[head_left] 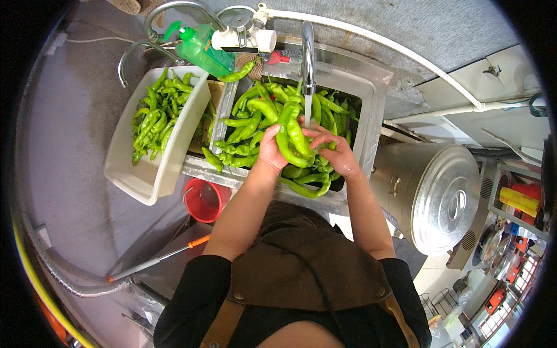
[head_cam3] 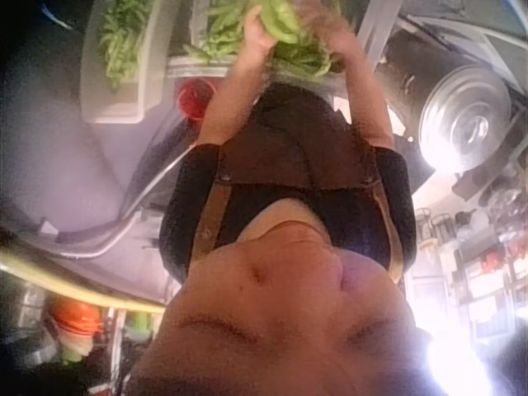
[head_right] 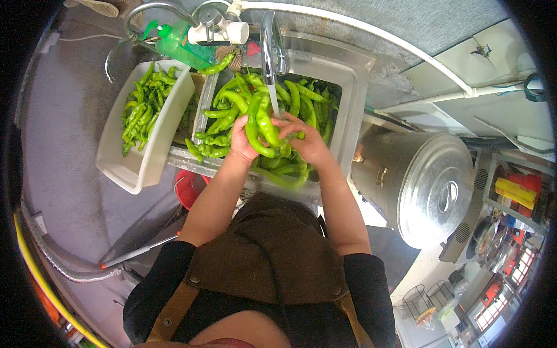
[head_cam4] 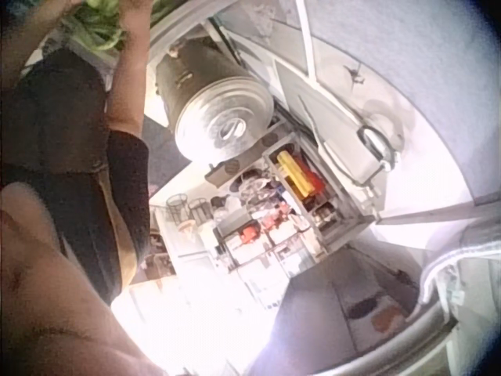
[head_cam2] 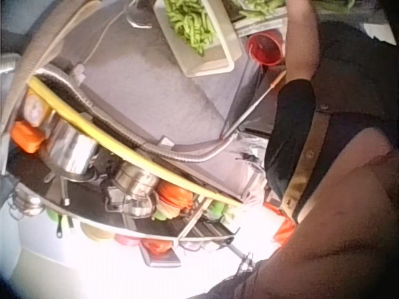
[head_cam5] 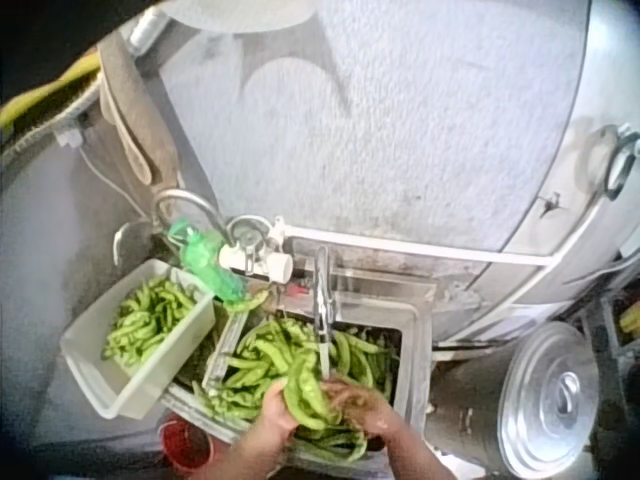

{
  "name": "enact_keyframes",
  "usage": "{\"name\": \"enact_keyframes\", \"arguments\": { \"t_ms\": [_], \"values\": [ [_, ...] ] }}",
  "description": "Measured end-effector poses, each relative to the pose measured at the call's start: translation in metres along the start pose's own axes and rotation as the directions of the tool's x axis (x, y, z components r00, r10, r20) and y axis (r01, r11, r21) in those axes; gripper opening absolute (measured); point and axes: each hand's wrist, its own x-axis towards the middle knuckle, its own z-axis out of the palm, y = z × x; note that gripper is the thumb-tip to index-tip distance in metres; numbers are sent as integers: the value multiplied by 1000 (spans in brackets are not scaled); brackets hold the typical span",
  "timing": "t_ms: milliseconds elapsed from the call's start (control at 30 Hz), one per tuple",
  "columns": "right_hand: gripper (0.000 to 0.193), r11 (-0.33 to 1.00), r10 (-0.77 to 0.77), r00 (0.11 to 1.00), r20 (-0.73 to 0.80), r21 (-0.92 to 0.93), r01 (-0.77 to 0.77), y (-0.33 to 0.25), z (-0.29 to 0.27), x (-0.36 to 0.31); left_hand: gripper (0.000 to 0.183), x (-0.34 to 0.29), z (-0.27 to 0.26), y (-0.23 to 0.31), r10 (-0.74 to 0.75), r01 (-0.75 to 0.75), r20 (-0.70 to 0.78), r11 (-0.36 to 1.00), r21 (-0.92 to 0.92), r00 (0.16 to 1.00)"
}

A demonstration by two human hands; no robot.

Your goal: The person washes green and orange peppers under running water in a double-basin sink, then transfers them into a white plastic container. The person handles the peppers by hand, rinsing them and placing them into the container.

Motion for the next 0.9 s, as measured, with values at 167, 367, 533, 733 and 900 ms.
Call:
{"name": "enact_keyframes", "arguments": {
  "t_ms": [167, 367, 533, 733, 900],
  "values": [
    [23, 969, 242, 950, -197, 103, -225, -8, -2, 8, 54, 12, 8, 0, 15, 56, -233, 954, 295, 972],
    [27, 901, 370, 726, -579, 33, -433, -4, 8, 43, 51, 32, 21, -16, 233, -106, -292, 913, 394, 927],
    [36, 926, 372, 689, -622, 203, -317, -25, 4, 56, 51, 30, 29, -9, 364, -181, -185, 767, 615, 913],
    [39, 706, 587, 739, -332, 657, -266, -31, 10, 82, 54, 23, 33, -18, 220, -86, -175, 822, 563, 960],
    [49, 678, 604, 713, -355, 700, -225, -41, 17, 89, 50, 17, 28, -34, 232, -90, -223, 858, 506, 947]
  ]
}}
